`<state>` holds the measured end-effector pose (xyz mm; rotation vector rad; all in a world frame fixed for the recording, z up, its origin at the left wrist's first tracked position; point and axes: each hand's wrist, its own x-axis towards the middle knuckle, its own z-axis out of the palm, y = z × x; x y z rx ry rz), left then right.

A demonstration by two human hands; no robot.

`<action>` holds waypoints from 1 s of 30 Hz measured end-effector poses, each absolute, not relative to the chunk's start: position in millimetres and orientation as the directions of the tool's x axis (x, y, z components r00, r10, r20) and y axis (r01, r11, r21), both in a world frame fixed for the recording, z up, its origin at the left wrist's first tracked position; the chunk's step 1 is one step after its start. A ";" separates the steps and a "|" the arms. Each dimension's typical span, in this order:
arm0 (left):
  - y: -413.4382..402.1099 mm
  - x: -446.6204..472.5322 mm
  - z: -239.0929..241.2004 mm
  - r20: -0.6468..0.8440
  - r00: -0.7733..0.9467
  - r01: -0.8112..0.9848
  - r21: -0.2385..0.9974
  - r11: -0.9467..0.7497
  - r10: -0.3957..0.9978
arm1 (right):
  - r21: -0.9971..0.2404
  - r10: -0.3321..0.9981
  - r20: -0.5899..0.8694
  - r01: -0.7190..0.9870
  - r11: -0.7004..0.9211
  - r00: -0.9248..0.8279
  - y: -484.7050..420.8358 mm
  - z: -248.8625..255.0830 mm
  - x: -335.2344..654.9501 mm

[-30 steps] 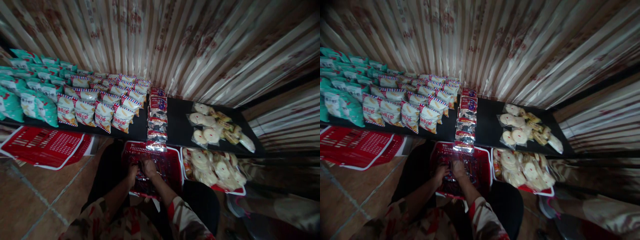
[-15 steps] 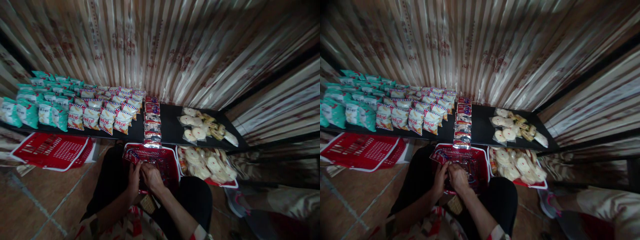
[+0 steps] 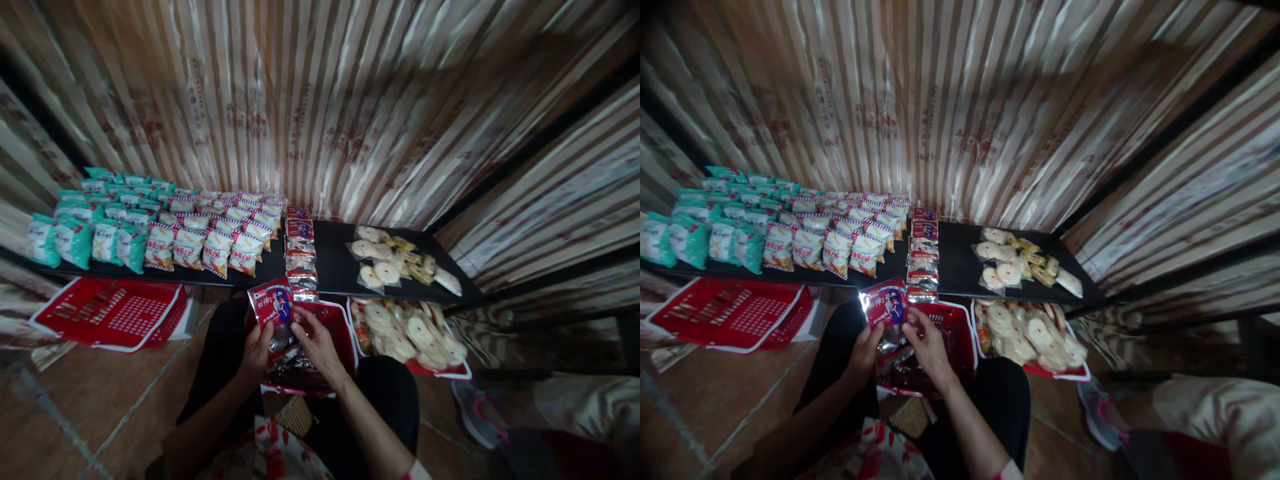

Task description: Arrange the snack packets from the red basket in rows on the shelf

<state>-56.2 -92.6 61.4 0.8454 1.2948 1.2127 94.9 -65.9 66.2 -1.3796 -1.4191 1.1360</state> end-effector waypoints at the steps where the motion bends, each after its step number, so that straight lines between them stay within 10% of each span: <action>1: -90.2 -57.4 64.7 -0.249 -0.099 -0.153 0.961 0.232 0.964 | -0.986 0.996 -0.068 0.154 -0.059 -0.052 -64.7 68.1 95.9; 6: -78.9 -57.4 70.9 -0.157 0.055 -0.040 0.986 0.160 0.986 | -0.968 0.980 -0.196 -0.149 -0.200 -0.046 -67.8 75.0 102.1; 18: -72.8 -19.1 61.7 -0.241 0.158 -0.192 0.944 0.269 0.957 | -0.913 0.952 -0.305 -0.295 -0.281 0.037 -74.0 63.8 127.9; 26: -81.9 6.7 58.1 -0.383 0.344 -0.586 0.626 0.514 0.857 | -0.948 0.993 -0.100 0.297 -0.112 0.056 -59.8 103.6 144.0; 30: -82.0 16.7 54.6 -0.459 0.289 -0.634 0.565 0.528 0.840 | -0.951 0.983 -0.182 0.257 -0.172 -0.015 -51.4 113.7 147.2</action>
